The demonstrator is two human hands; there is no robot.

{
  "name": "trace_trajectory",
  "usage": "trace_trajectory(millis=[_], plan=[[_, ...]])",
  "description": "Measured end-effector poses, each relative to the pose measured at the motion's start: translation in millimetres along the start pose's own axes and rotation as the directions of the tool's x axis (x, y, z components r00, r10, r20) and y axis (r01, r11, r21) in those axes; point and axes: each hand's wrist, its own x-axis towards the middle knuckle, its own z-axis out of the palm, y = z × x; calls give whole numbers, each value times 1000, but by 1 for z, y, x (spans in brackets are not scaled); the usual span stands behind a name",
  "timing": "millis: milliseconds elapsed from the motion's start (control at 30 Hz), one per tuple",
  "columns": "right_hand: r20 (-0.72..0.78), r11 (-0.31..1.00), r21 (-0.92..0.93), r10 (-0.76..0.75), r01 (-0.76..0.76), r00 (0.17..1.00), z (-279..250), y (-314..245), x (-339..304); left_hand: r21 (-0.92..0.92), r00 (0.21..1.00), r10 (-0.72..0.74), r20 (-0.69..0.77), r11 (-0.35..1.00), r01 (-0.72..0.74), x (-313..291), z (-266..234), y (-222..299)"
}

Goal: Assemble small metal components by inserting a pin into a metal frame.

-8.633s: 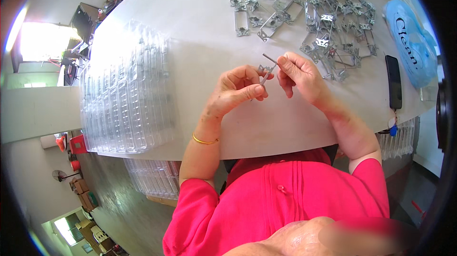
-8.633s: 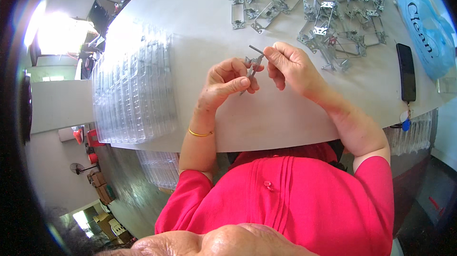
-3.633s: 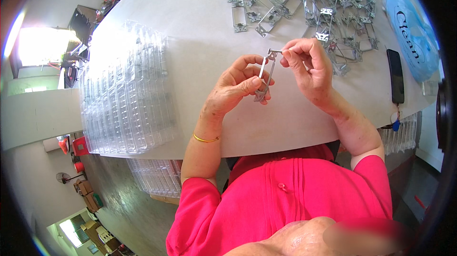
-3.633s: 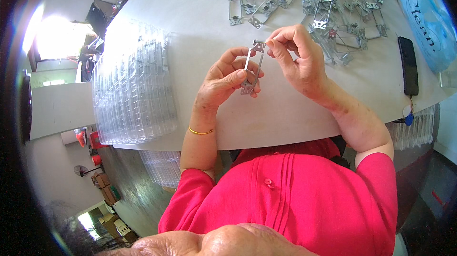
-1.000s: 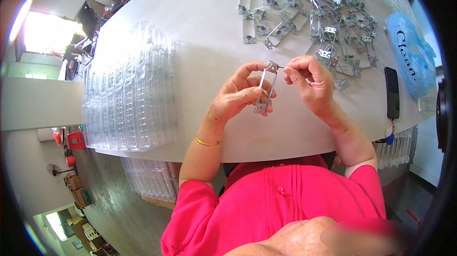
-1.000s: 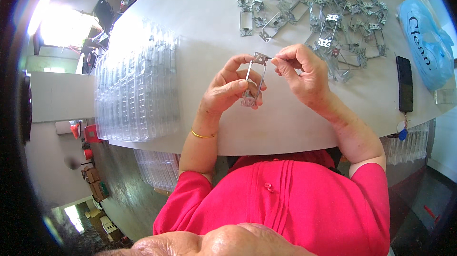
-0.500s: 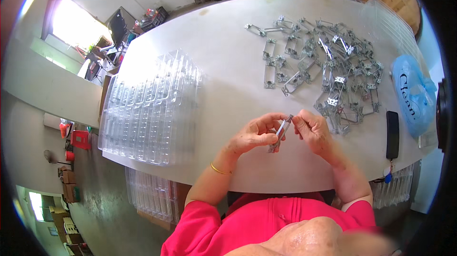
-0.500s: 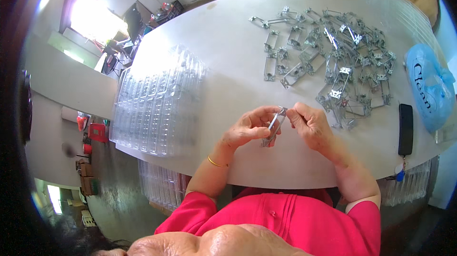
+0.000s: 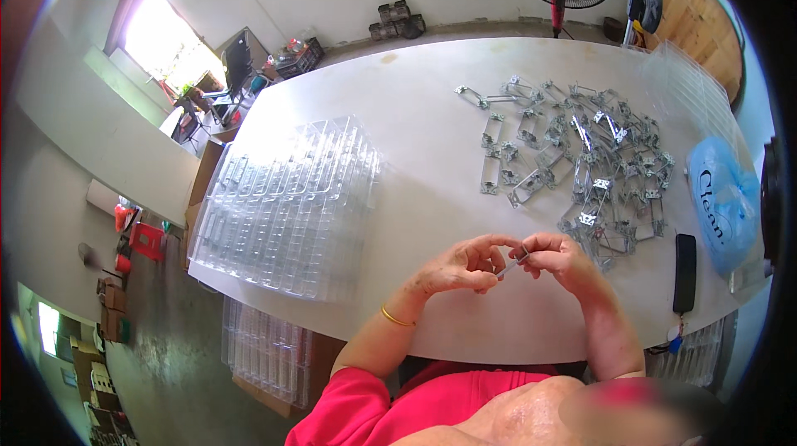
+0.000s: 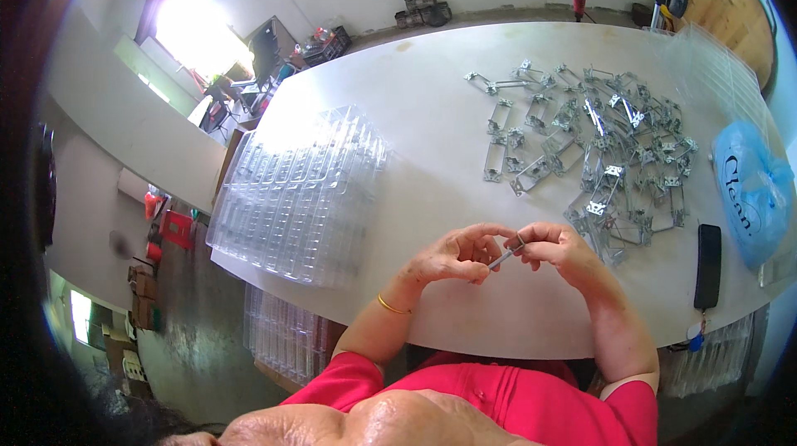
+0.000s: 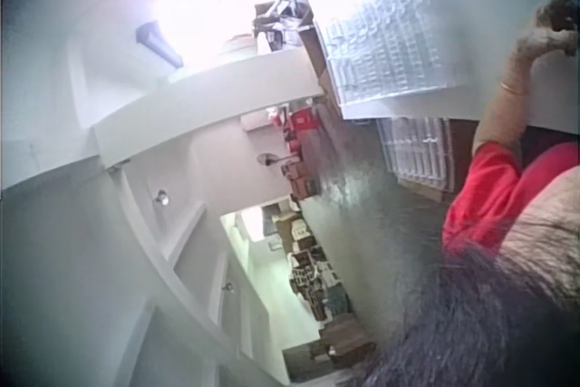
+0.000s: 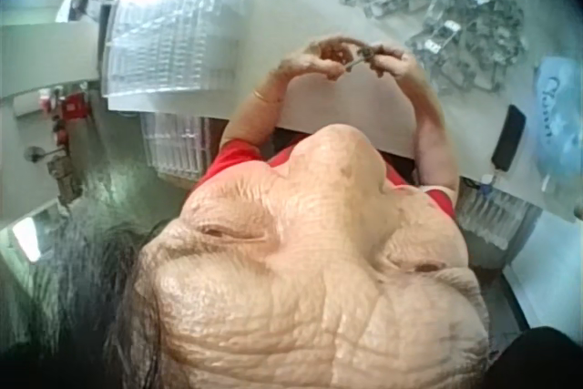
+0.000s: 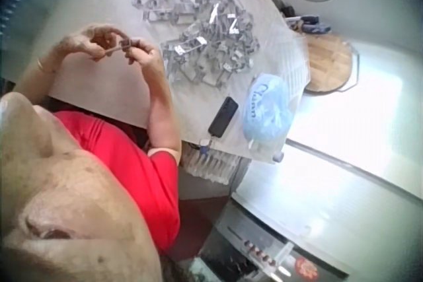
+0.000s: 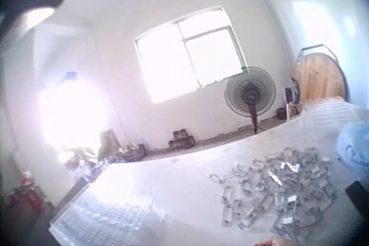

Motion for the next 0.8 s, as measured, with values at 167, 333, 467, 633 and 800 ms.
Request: trace_trajectory(millis=[167, 333, 467, 633, 800], plan=[[87, 980, 196, 28, -45, 996, 0, 1, -4, -62, 998, -52, 22, 997, 53, -7, 7, 11], [18, 994, 62, 87, -88, 996, -2, 10, -2, -94, 994, -88, 72, 991, 94, -4, 5, 1], [-17, 993, -68, 92, -93, 996, -7, 8, 7, -45, 992, -79, 95, 995, 83, 1, -8, -6], [-44, 997, 20, 76, -75, 996, -3, 4, 12, -48, 984, -169, 58, 984, 172, 3, -6, 13], [-153, 989, 142, -9, 31, 988, 7, 13, 6, -41, 993, -115, 11, 992, 115, 4, -6, 2]])
